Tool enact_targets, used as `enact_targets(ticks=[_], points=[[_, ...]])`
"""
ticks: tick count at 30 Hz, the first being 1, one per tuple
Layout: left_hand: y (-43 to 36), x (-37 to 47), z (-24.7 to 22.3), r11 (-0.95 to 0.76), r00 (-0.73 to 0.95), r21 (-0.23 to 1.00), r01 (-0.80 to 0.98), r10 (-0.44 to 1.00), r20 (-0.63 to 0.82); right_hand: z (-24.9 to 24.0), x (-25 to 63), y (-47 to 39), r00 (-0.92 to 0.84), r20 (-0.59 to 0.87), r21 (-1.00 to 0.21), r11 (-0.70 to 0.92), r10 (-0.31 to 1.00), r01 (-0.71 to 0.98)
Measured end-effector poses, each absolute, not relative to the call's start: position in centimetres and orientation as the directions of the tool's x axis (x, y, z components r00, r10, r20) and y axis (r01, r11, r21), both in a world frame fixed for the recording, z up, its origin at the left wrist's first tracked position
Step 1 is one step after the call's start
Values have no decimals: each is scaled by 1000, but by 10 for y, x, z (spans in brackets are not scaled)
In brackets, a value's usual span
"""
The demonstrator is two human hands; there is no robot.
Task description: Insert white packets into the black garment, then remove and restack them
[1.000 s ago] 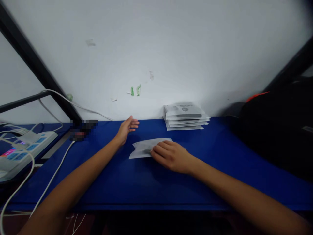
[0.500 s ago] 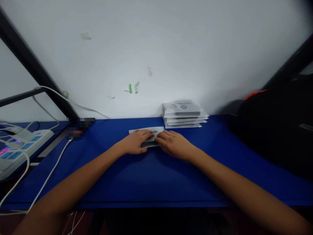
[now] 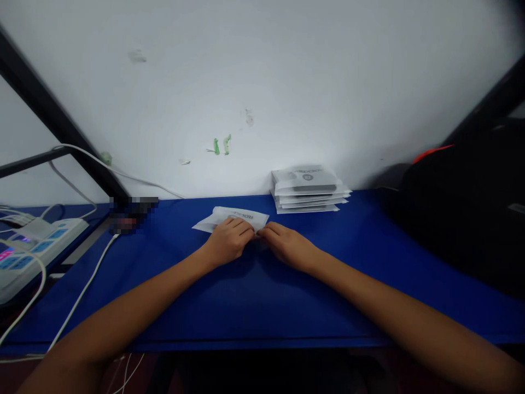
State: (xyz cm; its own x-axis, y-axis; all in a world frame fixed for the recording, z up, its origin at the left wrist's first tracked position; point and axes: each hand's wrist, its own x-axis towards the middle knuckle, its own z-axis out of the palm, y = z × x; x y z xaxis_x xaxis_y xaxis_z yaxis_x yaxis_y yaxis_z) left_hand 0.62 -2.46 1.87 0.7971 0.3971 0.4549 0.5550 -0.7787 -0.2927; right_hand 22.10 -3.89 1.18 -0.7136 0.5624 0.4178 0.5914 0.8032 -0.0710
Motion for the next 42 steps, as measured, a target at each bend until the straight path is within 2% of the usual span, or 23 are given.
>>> enact_targets(ticks=[4, 8, 12, 16, 21, 25, 28, 31, 34, 38, 42], points=[[-25, 6, 18, -785, 759, -242, 571, 392, 520, 10, 224, -36, -685, 437, -40, 774, 583, 632], [-28, 9, 16, -810, 778, -221, 542, 385, 496, 10, 223, -37, -750, 374, 12, 806, 546, 592], [-28, 10, 17, -819, 792, -220, 529, 384, 474, 13, 221, -39, -759, 390, 29, 817, 521, 576], [-15, -2, 20, -803, 736, -179, 568, 398, 548, 20, 231, -32, -694, 481, -9, 794, 536, 608], [18, -38, 26, -725, 594, -110, 680, 457, 662, 32, 257, -13, -506, 647, -115, 728, 571, 676], [38, -64, 27, -627, 489, -67, 776, 532, 691, 36, 269, -2, -444, 682, -157, 709, 581, 687], [41, -73, 25, -607, 421, 14, 794, 567, 708, 34, 270, 0, -451, 679, -163, 718, 579, 676], [36, -71, 20, -659, 419, 120, 742, 596, 685, 30, 269, 0, -493, 654, -163, 744, 574, 648], [28, -62, 18, -662, 433, 199, 722, 657, 617, 25, 268, -1, -589, 556, -133, 763, 586, 633], [21, -52, 18, -683, 572, 158, 714, 697, 432, 20, 265, 0, -663, 391, -85, 742, 639, 665], [18, -47, 21, -703, 621, 137, 697, 689, 374, 19, 265, 2, -637, 370, -87, 708, 677, 701]])
